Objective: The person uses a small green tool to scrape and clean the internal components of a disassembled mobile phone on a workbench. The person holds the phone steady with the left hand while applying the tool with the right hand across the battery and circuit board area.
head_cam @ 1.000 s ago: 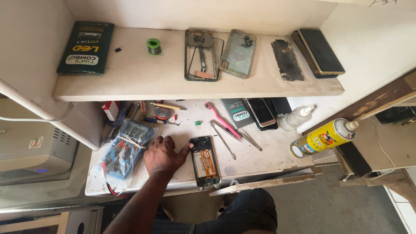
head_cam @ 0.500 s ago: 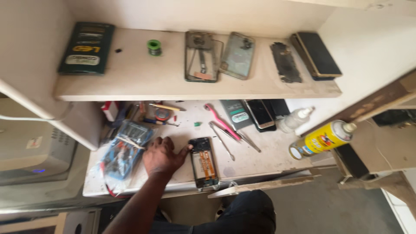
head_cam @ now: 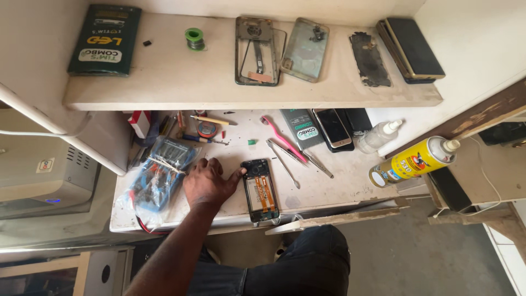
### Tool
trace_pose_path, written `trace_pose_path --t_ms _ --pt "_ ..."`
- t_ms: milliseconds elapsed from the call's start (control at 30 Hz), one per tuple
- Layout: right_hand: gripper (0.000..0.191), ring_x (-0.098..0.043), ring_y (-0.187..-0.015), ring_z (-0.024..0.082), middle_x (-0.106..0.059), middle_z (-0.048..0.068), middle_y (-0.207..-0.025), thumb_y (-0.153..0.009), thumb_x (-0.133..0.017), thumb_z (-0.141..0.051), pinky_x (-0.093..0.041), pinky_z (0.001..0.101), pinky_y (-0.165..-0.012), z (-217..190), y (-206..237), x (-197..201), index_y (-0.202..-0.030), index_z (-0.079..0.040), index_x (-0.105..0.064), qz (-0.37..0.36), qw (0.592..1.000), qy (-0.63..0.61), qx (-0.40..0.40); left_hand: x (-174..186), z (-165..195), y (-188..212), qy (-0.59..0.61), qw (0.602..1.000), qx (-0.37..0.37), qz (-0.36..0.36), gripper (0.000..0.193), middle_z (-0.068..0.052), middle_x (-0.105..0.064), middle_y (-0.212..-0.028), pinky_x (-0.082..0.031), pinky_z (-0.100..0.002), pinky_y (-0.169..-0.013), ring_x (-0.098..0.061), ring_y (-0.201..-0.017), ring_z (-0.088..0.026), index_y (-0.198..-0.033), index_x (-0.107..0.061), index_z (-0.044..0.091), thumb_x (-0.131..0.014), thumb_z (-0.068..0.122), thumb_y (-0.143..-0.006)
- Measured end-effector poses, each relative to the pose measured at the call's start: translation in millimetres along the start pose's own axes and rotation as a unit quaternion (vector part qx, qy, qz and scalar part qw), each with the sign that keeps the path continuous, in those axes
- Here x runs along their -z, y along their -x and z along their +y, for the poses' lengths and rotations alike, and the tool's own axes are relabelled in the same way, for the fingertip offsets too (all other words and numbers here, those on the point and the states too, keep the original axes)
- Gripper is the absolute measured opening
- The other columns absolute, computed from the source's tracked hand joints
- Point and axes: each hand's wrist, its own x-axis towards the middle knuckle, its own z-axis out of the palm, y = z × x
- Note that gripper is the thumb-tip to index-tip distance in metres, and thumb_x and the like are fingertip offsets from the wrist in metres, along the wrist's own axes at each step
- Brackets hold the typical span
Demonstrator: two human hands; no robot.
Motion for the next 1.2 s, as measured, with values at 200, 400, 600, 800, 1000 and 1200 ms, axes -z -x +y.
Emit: trace_pose_path --t_ms 200,400,600,800,1000,1200 --pt "0.023 -0.065 -0.083 0.021 -0.067 0.01 -0.099 -0.113 -0.048 -0.02 -0.055 0.036 -0.076 13 8 14 -0.104 -0.002 -0.059 0.033 0.999 0.033 -0.014 3 2 -1 0.012 0.999 0.02 -0.029 0.067 -0.008 -0.066 -0.096 -0.053 -0.046 -0.079 -0.068 -0.096 -0.03 -0.082 -0.069 0.014 -0.071 0.08 -0.073" --pt "0.029 -0.065 -0.083 0.02 -0.067 0.01 -0.098 -0.114 -0.046 -0.024 -0.054 0.0355 -0.075 16 33 37 -0.102 -0.003 -0.06 0.194 0.957 0.188 -0.103 6 5 -3 0.006 0.999 0.011 -0.029 0.063 -0.009 -0.066 -0.094 -0.053 -0.047 -0.077 -0.069 -0.095 -0.03 -0.08 -0.069 0.013 -0.068 0.076 -0.079" --pt "0.023 -0.066 -0.07 0.013 -0.068 0.008 -0.087 -0.106 -0.052 -0.019 -0.056 0.0275 -0.063 32 51 83 -0.111 0.001 -0.061 0.359 0.816 0.296 -0.343 -5 0 -3 0.033 0.999 0.029 -0.029 0.04 -0.009 -0.069 -0.098 -0.053 -0.047 -0.082 -0.07 -0.094 -0.031 -0.082 -0.07 0.013 -0.063 0.052 -0.089" --pt "0.041 -0.075 -0.086 0.014 -0.075 0.01 -0.098 -0.098 -0.063 -0.007 -0.063 0.0281 -0.075 57 41 106 -0.135 0.0 -0.048 0.37 0.821 0.328 -0.284 -10 -1 -3 0.016 1.0 0.013 -0.002 0.037 -0.012 -0.068 -0.099 -0.053 -0.049 -0.078 -0.07 -0.093 -0.032 -0.086 -0.07 0.011 -0.063 0.047 -0.09" --pt "0.028 -0.078 -0.094 0.019 -0.077 0.012 -0.103 -0.097 -0.066 -0.002 -0.063 0.0311 -0.08 75 29 119 -0.124 -0.003 -0.063 0.292 0.798 0.454 -0.269 2 4 -1 0.024 0.998 0.026 -0.043 0.052 -0.009 -0.068 -0.099 -0.053 -0.047 -0.083 -0.069 -0.098 -0.03 -0.085 -0.071 0.012 -0.062 0.063 -0.087" --pt "0.026 -0.078 -0.085 0.02 -0.078 0.011 -0.103 -0.096 -0.068 -0.006 -0.061 0.0324 -0.071 89 26 120 -0.122 -0.005 -0.064 0.259 0.795 0.455 -0.307 8 8 -1 0.001 0.999 0.015 -0.043 0.062 -0.01 -0.067 -0.099 -0.053 -0.046 -0.082 -0.068 -0.1 -0.03 -0.087 -0.071 0.012 -0.059 0.073 -0.086"
